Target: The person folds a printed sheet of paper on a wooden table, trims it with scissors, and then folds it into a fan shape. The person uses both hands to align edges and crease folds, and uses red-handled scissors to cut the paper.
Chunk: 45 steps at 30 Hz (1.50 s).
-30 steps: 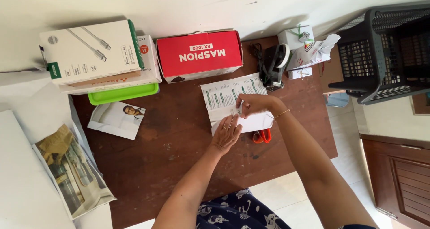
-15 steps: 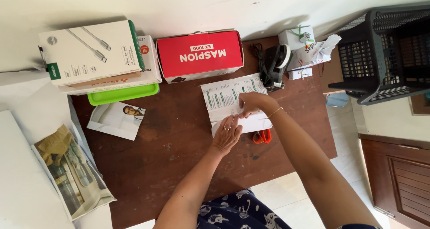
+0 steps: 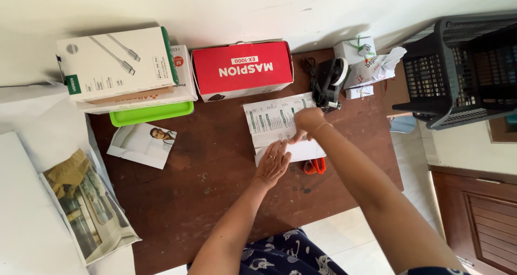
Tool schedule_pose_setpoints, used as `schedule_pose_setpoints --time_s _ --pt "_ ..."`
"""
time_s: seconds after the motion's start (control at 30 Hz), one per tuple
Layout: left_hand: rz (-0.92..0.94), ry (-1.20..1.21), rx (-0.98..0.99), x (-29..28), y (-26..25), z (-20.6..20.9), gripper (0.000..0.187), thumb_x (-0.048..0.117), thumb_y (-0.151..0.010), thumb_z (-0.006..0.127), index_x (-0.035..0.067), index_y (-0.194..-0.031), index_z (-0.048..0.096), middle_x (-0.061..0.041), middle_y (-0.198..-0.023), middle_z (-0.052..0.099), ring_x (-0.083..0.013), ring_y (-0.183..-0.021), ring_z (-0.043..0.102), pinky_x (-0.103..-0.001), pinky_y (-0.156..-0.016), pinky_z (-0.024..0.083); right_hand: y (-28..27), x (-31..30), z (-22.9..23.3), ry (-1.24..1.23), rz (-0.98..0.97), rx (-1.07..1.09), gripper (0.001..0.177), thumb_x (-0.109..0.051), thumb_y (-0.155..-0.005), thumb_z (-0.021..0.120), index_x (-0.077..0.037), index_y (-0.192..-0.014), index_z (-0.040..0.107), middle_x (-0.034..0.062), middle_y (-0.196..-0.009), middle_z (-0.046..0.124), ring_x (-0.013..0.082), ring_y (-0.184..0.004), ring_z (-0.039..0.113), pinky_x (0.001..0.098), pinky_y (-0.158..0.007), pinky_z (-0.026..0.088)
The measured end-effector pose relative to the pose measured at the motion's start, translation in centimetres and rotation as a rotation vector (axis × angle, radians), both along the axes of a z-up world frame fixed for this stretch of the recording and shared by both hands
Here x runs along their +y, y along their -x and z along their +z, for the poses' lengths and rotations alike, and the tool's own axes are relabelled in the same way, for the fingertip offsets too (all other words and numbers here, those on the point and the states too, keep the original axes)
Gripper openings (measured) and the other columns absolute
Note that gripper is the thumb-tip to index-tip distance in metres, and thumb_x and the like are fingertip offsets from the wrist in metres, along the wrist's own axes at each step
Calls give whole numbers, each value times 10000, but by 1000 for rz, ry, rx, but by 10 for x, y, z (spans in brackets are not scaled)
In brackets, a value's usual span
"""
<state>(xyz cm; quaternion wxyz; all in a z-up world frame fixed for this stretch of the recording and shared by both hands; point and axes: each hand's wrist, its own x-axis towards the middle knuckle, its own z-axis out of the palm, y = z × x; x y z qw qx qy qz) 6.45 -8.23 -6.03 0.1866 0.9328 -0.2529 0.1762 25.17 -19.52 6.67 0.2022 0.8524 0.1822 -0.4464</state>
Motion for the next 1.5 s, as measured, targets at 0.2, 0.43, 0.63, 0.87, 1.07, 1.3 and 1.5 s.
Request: schedule_pose_setpoints --time_s 0.2,0.43,0.63,0.87,1.07,1.3,1.5 --pt "10 -36 -14 -2 -3 -8 291 136 -919 687 111 -1155 519 -194 -1469 500 -332 -1370 462 -428 -1224 363 5 -43 -16 -255 -303 -47 767 -618 -573 957 -56 -1038 716 94 -937 729 262 -917 713 367 -775 562" --pt "-12 -14 -14 0 -2 -5 325 136 -927 676 96 -1194 496 -210 -1485 478 -350 -1379 440 -440 -1220 353 34 -78 -10 -859 -540 -118 341 -271 -689 906 -126 -978 798 41 -919 760 196 -870 723 333 -760 566" --pt "-20 1 -17 4 -4 -2 352 138 -935 677 84 -1219 476 -216 -1489 455 -360 -1384 424 -453 -1213 350 94 -50 -3 -1157 -502 -457 164 -170 -759 877 -127 -905 816 4 -883 703 179 -830 697 327 -748 570" --pt "-17 -38 -19 5 -3 0 400 138 -931 686 98 -1251 450 -200 -1499 427 -350 -1391 412 -449 -1218 352 102 -51 4 -1142 -165 -704 182 -213 -760 920 -180 -901 810 -11 -967 716 213 -941 643 374 -845 512" --pt "-102 70 -33 20 13 16 478 133 -929 700 115 -1316 419 -177 -1533 407 -327 -1435 396 -448 -1236 350 128 -90 -1 -1339 -866 -700 1155 -270 -591 971 23 -1463 273 172 -1363 408 284 -1272 488 418 -996 469" --pt "374 594 -19 56 40 68 943 386 -804 843 -16 -1426 260 -317 -1515 338 -430 -1444 327 -518 -1195 296 149 -99 -6 -1223 -1252 -228 559 -58 -744 852 3 -1268 666 106 -1133 764 189 -1033 712 327 -884 574" --pt "373 1262 808 100 39 97 1140 449 -709 884 27 -1561 256 -203 -1494 450 -335 -1387 483 -472 -1162 394 181 -66 25 -1476 -1245 -255 447 -8 -790 823 -6 -1207 663 96 -997 755 164 -823 713 316 -728 621"
